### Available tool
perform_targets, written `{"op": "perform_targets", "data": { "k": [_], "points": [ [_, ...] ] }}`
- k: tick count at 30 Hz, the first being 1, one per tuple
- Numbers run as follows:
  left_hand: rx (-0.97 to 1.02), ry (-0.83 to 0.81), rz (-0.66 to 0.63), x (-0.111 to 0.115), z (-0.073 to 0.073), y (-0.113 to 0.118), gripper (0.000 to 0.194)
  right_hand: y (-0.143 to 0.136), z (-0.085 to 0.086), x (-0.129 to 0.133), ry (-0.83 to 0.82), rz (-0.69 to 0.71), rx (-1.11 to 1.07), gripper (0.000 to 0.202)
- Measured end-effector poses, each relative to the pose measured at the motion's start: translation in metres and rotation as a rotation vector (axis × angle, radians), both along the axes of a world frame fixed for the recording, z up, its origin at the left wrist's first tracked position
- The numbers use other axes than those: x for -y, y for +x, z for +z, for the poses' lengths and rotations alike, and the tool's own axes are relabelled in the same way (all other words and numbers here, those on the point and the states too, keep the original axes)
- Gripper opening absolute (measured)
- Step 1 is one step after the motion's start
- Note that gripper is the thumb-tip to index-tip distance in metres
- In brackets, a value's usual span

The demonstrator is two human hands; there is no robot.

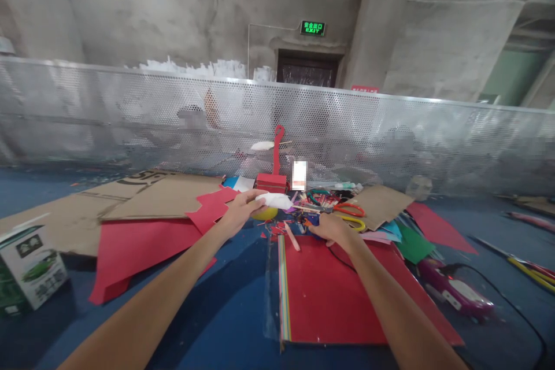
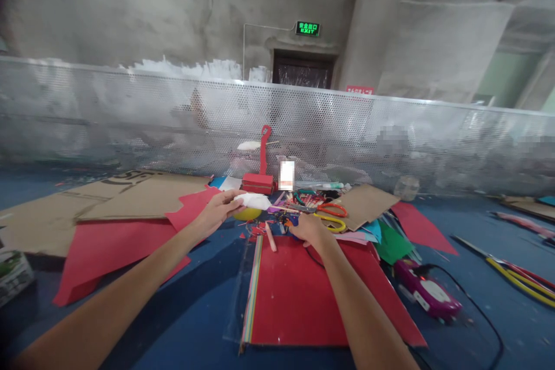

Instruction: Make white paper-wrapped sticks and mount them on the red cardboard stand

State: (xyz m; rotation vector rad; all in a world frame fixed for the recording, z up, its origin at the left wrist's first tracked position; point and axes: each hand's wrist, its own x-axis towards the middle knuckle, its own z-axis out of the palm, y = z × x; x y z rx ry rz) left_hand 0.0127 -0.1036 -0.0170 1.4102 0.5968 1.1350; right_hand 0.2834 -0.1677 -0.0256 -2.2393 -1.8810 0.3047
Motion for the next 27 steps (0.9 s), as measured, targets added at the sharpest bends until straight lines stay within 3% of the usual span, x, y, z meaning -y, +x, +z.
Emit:
{"op": "perform_targets", "data": {
  "k": [5,8,12,15,22,27],
  "points": [
    [-0.062,0.046,-0.009,0.001,0.001,0.002,0.034,0.021,0.010,0.000,0.176,-0.048,0.105,0.021],
    [-0.118,0.102,0.013,0.003,0.003,0.002,0.033,0.028,0.021,0.003,0.363,-0.070,0.072,0.021],
    [-0.263,0.231,0.035,0.010,0.008,0.002,0.035,0.006,0.028,0.009,0.634,0.212,-0.213,0.025],
    [-0.294,0.283,0.007,0.015,0.010,0.006,0.035,-0.021,0.026,0.013,0.605,0.403,-0.360,0.031],
    [-0.344,0.391,-0.033,0.020,0.007,0.014,0.026,-0.044,0.019,0.016,0.496,0.430,-0.322,0.039],
    [-0.541,0.676,0.094,0.022,0.006,0.009,0.018,-0.041,0.017,0.012,0.511,0.512,-0.304,0.037]
  ]
}}
